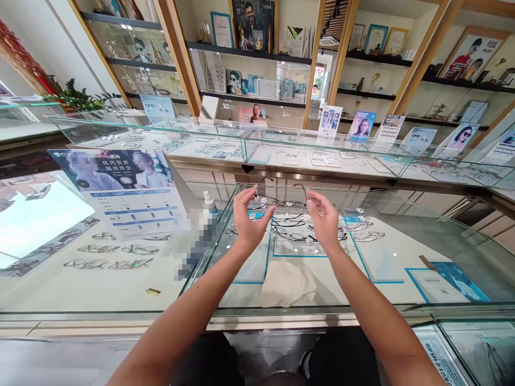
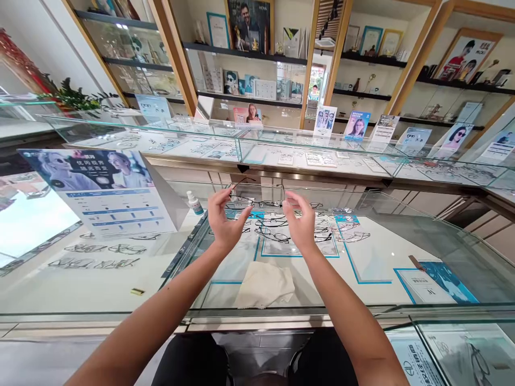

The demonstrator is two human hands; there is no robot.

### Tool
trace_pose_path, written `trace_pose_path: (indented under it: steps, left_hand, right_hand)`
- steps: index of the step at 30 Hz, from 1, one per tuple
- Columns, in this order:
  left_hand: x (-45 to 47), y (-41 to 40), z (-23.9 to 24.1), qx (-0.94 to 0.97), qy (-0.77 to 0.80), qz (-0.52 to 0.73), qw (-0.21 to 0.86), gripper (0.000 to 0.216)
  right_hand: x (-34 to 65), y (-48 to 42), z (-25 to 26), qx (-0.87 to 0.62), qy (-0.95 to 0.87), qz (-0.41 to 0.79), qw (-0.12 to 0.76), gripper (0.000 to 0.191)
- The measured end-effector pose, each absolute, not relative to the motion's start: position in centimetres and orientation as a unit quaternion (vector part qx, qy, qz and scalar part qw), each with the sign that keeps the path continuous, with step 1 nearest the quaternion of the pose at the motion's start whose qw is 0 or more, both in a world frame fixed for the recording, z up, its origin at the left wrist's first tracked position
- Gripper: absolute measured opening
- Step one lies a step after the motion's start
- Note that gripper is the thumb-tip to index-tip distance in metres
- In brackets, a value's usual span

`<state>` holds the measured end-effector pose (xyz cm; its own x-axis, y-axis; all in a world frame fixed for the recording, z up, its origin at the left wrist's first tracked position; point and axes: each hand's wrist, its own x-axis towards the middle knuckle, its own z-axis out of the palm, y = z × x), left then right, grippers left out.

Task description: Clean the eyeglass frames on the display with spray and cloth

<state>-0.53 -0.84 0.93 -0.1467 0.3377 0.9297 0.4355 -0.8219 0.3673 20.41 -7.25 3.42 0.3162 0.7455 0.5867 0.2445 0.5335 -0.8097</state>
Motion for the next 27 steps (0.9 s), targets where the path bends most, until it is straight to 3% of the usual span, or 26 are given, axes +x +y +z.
trace_pose_path:
  steps: [8,27]
  left_hand:
    - [-0.5,-1.7,-1.2,-0.662,-0.311,-0.682,0.007,0.059]
    - [-1.0,-1.2,-1.7,-0.682,-0.323,-0.653,-0.058,0.059]
  right_hand:
    - [20.6,-7.3,0.6,-0.432,-0.547,0.270,0.664,0.046]
    - [20.7,-7.7,1.2,-0.409,-0.565,0.405,0.591,0.037]
